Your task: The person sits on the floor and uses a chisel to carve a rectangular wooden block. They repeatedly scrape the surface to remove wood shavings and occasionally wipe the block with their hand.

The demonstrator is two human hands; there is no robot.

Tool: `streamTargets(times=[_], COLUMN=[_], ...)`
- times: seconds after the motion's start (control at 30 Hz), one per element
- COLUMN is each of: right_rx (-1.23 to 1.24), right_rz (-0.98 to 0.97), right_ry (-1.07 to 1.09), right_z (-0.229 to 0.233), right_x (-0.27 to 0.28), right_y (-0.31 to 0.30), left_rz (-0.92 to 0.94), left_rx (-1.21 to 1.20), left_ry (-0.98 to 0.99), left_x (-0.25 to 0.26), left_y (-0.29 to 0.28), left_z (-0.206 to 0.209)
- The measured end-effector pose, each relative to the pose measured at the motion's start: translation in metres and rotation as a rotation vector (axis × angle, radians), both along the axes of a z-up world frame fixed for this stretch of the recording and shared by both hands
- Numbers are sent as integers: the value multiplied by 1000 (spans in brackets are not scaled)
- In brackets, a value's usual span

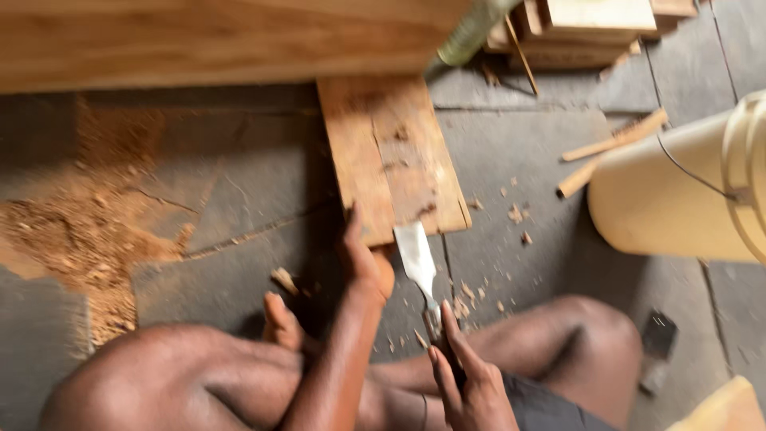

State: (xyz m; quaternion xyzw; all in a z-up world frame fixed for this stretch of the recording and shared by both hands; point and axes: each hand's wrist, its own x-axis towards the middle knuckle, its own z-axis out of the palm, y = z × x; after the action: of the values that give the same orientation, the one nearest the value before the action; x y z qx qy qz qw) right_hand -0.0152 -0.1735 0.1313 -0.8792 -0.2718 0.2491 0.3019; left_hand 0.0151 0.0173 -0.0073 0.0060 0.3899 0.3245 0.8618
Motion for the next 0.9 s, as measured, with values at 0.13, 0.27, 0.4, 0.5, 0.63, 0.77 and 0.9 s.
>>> streamTargets(times=[0.13,0.27,0.4,0.5,0.63,0.77,0.9], right_rx=[-252,171,-554,5,6,-7,-8], right_rz=[-129,89,-246,10,8,51,57], right_ry=[151,-57,320,-15,-11,-84,48], right_z=[1,-7,7,8,-3,-8,-11], right_x=[-15,8,-11,-8,-14,11,13], right_y=[-20,5,-15,1,-12,24,8], left_rz=[-8,64,28,14,-12,-29,-42], left_rx=[-21,53,-40,4,-48,14,14], left_ry=[10,-40,14,-48,-7,-6,-3], left_x=[-5,10,-19,1,7,13,-15], left_y=[-19,-3,-51,-7,-15,4,-30], left_z=[-22,-23,-29,-16,-32,-17,-13])
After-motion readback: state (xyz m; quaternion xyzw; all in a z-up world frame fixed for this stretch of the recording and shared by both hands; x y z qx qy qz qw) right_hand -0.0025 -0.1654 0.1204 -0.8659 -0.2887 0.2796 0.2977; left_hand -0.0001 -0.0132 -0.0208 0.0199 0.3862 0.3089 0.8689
